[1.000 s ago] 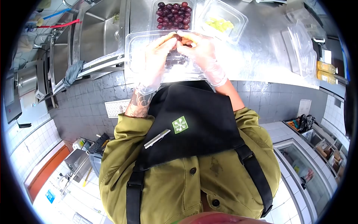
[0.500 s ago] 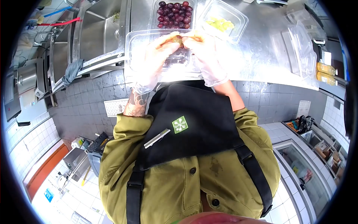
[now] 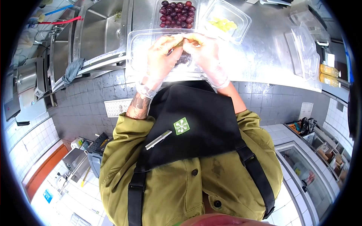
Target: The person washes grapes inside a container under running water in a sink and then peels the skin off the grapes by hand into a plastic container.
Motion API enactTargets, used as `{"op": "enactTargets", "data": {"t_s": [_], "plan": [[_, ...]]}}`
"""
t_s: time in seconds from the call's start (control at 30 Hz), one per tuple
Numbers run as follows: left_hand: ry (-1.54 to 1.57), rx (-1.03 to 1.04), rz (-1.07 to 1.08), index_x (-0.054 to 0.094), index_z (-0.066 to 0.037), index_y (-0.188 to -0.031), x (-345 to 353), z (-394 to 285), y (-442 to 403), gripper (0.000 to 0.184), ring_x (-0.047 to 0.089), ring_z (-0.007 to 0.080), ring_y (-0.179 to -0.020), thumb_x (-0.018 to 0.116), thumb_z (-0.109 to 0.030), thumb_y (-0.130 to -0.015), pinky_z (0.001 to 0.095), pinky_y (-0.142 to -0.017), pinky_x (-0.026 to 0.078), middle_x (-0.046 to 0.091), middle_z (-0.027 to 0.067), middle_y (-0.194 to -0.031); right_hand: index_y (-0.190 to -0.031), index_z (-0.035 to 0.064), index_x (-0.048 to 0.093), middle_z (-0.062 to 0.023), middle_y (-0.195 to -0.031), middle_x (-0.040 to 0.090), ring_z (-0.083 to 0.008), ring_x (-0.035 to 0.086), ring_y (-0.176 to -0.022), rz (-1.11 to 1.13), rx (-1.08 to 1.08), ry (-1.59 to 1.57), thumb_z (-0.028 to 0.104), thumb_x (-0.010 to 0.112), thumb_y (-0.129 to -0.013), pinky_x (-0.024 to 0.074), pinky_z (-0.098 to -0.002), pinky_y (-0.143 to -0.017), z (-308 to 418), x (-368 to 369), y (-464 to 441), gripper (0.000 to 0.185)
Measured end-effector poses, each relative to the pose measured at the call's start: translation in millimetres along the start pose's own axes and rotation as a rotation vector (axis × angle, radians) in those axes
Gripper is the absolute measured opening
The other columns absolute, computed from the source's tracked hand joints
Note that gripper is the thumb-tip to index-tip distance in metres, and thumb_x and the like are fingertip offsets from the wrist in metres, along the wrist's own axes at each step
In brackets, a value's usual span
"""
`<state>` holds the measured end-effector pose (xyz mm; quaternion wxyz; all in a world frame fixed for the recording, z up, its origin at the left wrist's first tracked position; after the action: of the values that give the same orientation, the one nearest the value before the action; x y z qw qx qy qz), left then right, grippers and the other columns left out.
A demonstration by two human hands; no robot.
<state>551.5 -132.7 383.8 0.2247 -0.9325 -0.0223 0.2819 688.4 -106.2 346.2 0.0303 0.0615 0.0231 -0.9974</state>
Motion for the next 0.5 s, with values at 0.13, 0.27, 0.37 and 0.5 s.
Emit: {"op": "enactTargets", "data": {"t_s": [0.13,0.27,0.37,0.5], "plan": [[0.774,-0.468,-0.001,0.064,0.002,-0.104,13,34,12,0.022,0.062,0.0169,-0.088,0.062,0.0,-0.082,0.0259,-0.078,0.051,0.063,0.0102,-0.098,-0.095,-0.0025,0.066,-0.0059,-0.079,0.067,-0.0092,0.062,-0.07,0.076,0.247,-0.469,0.004,0.066,-0.079,0.0497,-0.0228,-0.065,-32,4,-3,0.017],[1.276,-0.723,-0.03,0.058,0.008,-0.106,25,54,20,0.021,0.062,0.0185,-0.09,0.054,-0.002,-0.087,0.0257,-0.082,0.05,0.061,0.0158,-0.103,-0.096,-0.0033,0.065,-0.007,-0.081,0.066,-0.0127,0.063,-0.069,0.131,0.377,-0.774,0.003,0.065,-0.08,0.0504,-0.0238,-0.066,-44,13,-3,0.018],[1.315,-0.822,0.025,0.057,0.006,-0.109,26,43,16,0.024,0.061,0.018,-0.092,0.054,-0.003,-0.087,0.0252,-0.082,0.049,0.061,0.0155,-0.108,-0.094,-0.0025,0.066,-0.0067,-0.08,0.066,-0.0138,0.063,-0.068,-0.01,0.154,-0.337,0.002,0.066,-0.078,0.051,-0.0234,-0.066,-9,1,3,0.017],[1.202,-0.831,0.026,0.057,0.005,-0.11,28,44,20,0.026,0.061,0.0169,-0.092,0.055,-0.005,-0.087,0.0239,-0.079,0.049,0.062,0.0128,-0.106,-0.092,-0.0008,0.067,-0.0056,-0.081,0.067,-0.0125,0.063,-0.068,-0.116,-0.394,0.327,0.002,0.067,-0.077,0.0511,-0.0226,-0.065,29,-1,9,0.016]]}}
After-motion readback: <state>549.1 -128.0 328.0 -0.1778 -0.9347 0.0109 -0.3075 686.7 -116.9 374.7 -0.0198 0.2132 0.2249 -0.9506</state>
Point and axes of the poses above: each hand's wrist, its own y-axis away from the middle knuckle, its own x-axis out of the palm, z = x × y, the point moved 7 cm from there along -y, towards the middle knuckle
